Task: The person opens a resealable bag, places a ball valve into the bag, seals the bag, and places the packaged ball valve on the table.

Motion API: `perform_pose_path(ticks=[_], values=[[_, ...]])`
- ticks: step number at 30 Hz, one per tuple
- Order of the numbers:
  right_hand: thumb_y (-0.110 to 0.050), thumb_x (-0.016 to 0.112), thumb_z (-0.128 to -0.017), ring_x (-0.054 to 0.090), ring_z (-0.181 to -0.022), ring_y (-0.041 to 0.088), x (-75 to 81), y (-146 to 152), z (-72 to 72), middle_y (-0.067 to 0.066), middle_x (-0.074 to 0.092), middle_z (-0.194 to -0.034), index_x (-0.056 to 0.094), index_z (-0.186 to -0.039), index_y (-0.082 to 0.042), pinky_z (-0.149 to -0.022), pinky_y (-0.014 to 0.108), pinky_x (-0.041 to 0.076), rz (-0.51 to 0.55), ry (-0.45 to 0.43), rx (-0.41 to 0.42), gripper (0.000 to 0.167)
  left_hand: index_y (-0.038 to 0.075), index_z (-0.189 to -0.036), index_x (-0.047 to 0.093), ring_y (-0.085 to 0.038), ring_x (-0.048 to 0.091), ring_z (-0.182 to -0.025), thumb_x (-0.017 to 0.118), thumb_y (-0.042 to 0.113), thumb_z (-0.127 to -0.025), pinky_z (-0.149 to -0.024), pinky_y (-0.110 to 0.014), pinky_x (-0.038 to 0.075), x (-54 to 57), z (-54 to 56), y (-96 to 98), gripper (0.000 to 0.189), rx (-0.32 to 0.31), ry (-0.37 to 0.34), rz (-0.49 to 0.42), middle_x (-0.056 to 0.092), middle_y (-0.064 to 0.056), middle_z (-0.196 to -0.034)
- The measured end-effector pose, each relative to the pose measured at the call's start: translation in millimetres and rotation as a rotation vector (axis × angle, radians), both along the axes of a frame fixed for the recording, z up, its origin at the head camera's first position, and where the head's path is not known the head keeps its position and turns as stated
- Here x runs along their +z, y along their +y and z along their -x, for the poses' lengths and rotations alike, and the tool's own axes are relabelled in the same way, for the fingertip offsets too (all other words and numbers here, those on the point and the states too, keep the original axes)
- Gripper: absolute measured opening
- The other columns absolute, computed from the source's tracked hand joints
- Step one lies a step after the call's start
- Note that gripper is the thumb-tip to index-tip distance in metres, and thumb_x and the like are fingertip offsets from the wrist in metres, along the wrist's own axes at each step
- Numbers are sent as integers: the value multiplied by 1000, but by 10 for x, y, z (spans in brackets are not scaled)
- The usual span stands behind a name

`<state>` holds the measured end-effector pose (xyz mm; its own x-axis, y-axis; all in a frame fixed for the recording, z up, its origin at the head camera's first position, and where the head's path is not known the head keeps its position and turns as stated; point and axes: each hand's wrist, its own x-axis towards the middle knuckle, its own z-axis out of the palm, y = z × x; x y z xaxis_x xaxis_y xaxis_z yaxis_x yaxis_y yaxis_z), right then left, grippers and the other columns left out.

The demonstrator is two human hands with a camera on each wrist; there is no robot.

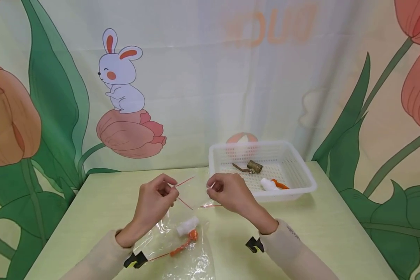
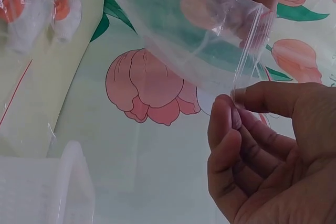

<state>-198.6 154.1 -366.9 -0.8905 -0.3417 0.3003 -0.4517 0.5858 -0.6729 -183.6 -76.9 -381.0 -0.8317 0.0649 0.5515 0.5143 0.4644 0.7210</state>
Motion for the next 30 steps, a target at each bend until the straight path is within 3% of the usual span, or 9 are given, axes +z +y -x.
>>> perform_pose_path(ticks=[10,20,24,30], values=[[-27,70,-88,62,-65,1,47,-67,-28,-12,69,-73,71,-90,-22,-64,22,51,-58,27,-4,5,11,-84,66,-4,50,-46,60,-3,-77,-50,-20,43,-30,21,-19,17,8,-49,25,58,5,-53],[-28,69,-89,68,-72,4,317,153,-27,-9,73,-84,70,-95,-19,-69,28,52,-170,213,-62,11,11,-86,65,-4,50,-46,60,-2,-79,-53,-21,44,-28,35,-71,16,10,-64,57,58,7,-53],[-27,68,-89,69,-76,9,391,327,42,-5,74,-89,70,-97,-16,-68,31,52,-272,267,-107,14,10,-87,65,-4,50,-46,61,-2,-79,-52,-21,44,-27,43,-102,15,10,-55,61,58,6,-54],[-25,66,-90,69,-79,17,447,600,239,3,74,-92,70,-103,-11,-63,34,52,-416,263,-188,19,9,-87,65,-4,48,-46,61,-3,-79,-53,-21,44,-42,66,-137,15,8,-41,66,57,6,-54]])
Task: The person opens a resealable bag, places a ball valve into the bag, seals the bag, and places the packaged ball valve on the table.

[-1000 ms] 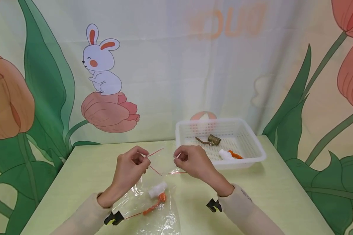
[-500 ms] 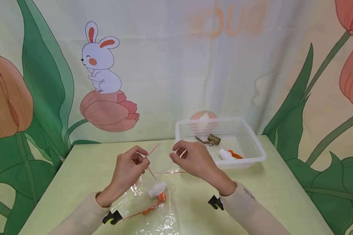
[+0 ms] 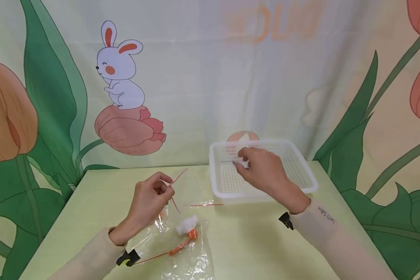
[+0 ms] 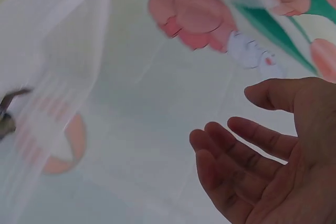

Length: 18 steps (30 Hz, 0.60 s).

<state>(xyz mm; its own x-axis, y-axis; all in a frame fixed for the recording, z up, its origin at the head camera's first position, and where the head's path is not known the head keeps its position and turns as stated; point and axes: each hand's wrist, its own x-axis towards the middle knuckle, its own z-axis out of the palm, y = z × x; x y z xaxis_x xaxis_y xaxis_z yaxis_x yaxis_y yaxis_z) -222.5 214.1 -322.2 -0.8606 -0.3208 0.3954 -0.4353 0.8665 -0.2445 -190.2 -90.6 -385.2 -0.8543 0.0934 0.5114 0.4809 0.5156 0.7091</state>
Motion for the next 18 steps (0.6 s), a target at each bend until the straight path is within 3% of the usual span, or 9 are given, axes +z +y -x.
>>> perform_pose_path(ticks=[4,10,18], values=[[-28,68,-90,67,-78,22,-14,179,176,8,73,-97,68,-108,-9,-58,36,51,-88,-47,-76,26,8,-86,65,-4,48,-46,61,-4,-78,-54,-21,45,-8,19,4,16,4,13,2,58,5,-53],[-30,67,-90,67,-85,28,-153,469,475,13,71,-108,65,-116,-8,-54,36,49,-193,-211,-146,34,8,-86,66,-3,50,-47,61,-4,-78,-56,-20,45,-31,44,-2,15,-1,6,7,59,6,-55],[-33,69,-90,65,-101,36,-388,911,847,21,64,-123,60,-125,-3,-75,49,54,-302,-382,-151,47,11,-88,65,-5,52,-48,58,0,-81,-57,-22,47,-50,46,-22,15,-7,-34,8,59,8,-56]])
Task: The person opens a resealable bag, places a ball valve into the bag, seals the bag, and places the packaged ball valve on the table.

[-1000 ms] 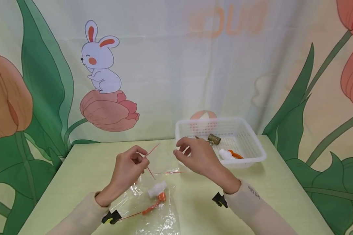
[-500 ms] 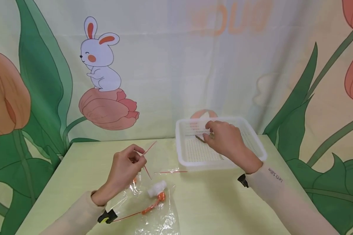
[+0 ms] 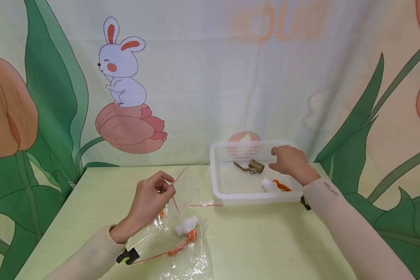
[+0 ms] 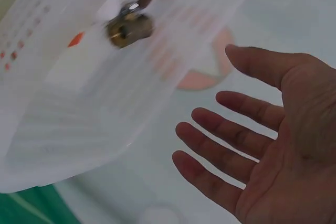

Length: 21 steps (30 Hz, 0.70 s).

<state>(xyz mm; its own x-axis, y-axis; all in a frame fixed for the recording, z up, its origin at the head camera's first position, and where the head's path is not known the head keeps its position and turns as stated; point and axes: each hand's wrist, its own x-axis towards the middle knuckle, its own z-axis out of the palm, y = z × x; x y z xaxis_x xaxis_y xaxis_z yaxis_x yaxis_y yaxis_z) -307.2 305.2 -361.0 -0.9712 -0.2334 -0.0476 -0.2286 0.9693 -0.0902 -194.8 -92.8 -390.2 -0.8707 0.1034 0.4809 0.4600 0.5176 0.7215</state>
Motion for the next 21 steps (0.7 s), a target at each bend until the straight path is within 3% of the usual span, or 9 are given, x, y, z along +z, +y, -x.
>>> perform_pose_path(ticks=[6,21], values=[[-35,70,-89,62,-108,39,-99,277,123,26,61,-127,57,-129,1,-81,51,53,-17,-124,-10,55,12,-89,65,-5,52,-48,59,1,-82,-57,-22,47,-22,18,5,14,-7,-21,-2,60,8,-56],[-31,75,-85,62,-104,39,-544,574,305,27,59,-128,62,-121,4,-82,48,54,10,-237,-39,52,12,-89,66,-5,53,-49,59,1,-82,-56,-22,46,-60,40,12,14,-10,-55,7,61,7,-57]])
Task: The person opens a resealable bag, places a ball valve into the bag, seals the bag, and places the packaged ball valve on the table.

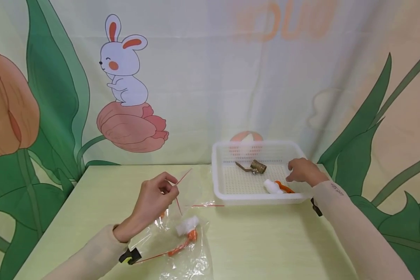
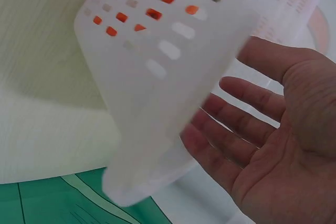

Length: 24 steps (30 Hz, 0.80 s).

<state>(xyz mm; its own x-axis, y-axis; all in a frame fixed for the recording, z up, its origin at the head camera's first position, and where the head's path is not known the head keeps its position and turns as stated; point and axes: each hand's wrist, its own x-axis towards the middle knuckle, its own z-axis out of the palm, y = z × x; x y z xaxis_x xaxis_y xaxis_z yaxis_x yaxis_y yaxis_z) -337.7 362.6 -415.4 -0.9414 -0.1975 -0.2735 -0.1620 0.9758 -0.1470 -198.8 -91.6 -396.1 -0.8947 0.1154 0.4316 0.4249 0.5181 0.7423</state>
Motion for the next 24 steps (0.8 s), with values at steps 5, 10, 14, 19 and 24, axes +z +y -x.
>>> perform_pose_path(ticks=[5,10,14,19,24], values=[[-28,76,-84,61,-99,35,-104,-63,57,26,62,-122,62,-117,4,-80,46,54,11,-26,-16,48,12,-88,66,-5,53,-49,59,1,-81,-57,-22,46,-17,-1,-8,15,12,-9,-4,60,8,-57],[-24,75,-85,59,-91,28,-201,-113,70,21,64,-114,62,-116,5,-77,42,53,-3,-72,-36,45,12,-89,66,-6,53,-50,59,2,-82,-57,-22,45,-29,-2,-3,14,1,-26,-5,60,8,-57],[-21,75,-83,58,-88,27,-282,-137,53,19,66,-106,64,-112,5,-77,41,53,-27,-92,-18,40,13,-89,66,-7,53,-50,59,3,-82,-56,-22,45,-37,-9,9,14,-1,-46,-3,60,8,-57],[-20,74,-84,59,-86,25,-383,-155,36,15,66,-100,65,-107,4,-79,40,53,-60,-98,3,34,14,-89,66,-7,53,-50,59,4,-82,-58,-22,45,-51,-25,32,15,-3,-69,-2,60,8,-57],[-17,71,-85,56,-77,22,-456,-126,21,11,64,-89,64,-97,1,-69,33,50,-39,-124,-54,22,14,-88,66,-6,53,-50,58,3,-81,-58,-22,45,-65,-33,55,15,-12,-71,2,59,9,-57]])
